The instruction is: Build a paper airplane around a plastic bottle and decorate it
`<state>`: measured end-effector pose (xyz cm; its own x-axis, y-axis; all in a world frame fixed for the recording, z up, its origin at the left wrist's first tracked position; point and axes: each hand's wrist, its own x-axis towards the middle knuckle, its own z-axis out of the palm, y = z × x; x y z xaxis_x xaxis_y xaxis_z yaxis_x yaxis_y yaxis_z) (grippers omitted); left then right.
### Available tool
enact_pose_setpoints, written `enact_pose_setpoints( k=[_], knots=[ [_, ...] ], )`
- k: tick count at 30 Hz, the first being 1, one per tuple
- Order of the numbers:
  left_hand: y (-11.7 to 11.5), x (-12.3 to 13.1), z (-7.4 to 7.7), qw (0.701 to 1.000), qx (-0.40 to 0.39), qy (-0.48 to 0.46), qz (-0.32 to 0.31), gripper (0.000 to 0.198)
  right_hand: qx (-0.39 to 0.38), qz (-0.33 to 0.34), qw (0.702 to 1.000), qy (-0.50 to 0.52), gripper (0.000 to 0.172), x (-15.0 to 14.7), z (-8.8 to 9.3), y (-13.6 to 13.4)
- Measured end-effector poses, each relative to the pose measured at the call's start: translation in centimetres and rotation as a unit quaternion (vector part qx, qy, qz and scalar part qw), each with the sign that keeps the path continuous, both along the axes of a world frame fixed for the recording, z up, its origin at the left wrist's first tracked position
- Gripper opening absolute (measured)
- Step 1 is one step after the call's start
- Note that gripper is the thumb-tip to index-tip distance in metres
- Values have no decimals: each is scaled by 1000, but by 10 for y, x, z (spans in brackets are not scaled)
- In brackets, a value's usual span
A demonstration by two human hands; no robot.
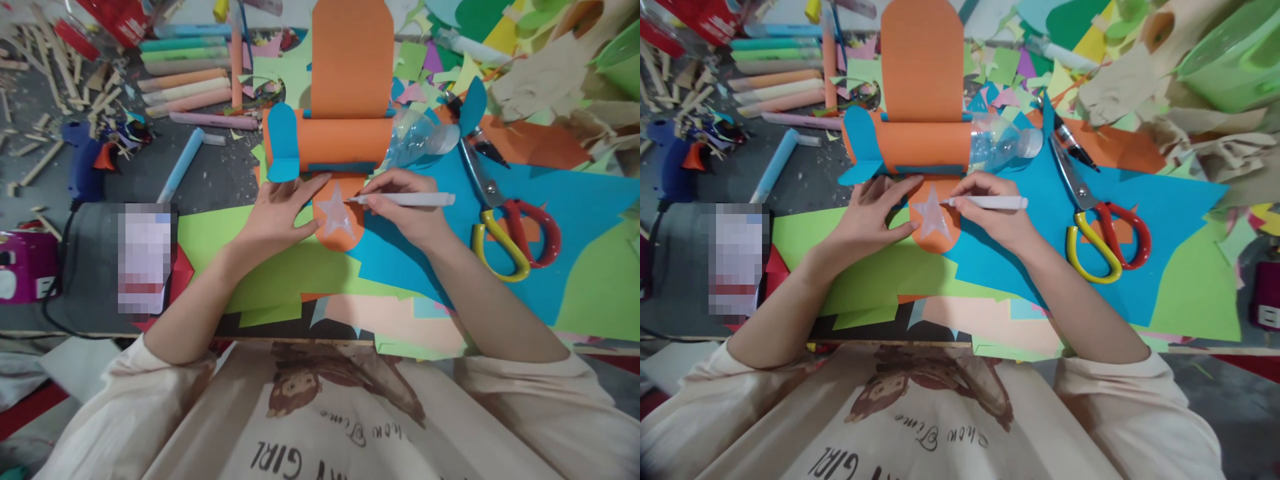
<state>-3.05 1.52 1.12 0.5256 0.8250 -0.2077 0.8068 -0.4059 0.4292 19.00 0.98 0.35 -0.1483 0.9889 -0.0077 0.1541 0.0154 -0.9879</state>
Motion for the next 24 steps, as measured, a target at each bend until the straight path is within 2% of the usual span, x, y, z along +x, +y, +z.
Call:
enact_pose_setpoints(
  k=[3, 12, 24],
  knots=[
    [0, 1, 0, 1000, 7, 5, 1, 60, 12, 30, 999, -33, 5, 1, -4, 1],
    [0, 1, 1, 1000, 6, 13, 0, 60, 41, 42, 995, -79, 6, 3, -8, -1],
    [0, -1, -2, 1000, 15, 5, -7, 60, -13, 23, 994, -108, 15, 2, -3, -2]
  ],
)
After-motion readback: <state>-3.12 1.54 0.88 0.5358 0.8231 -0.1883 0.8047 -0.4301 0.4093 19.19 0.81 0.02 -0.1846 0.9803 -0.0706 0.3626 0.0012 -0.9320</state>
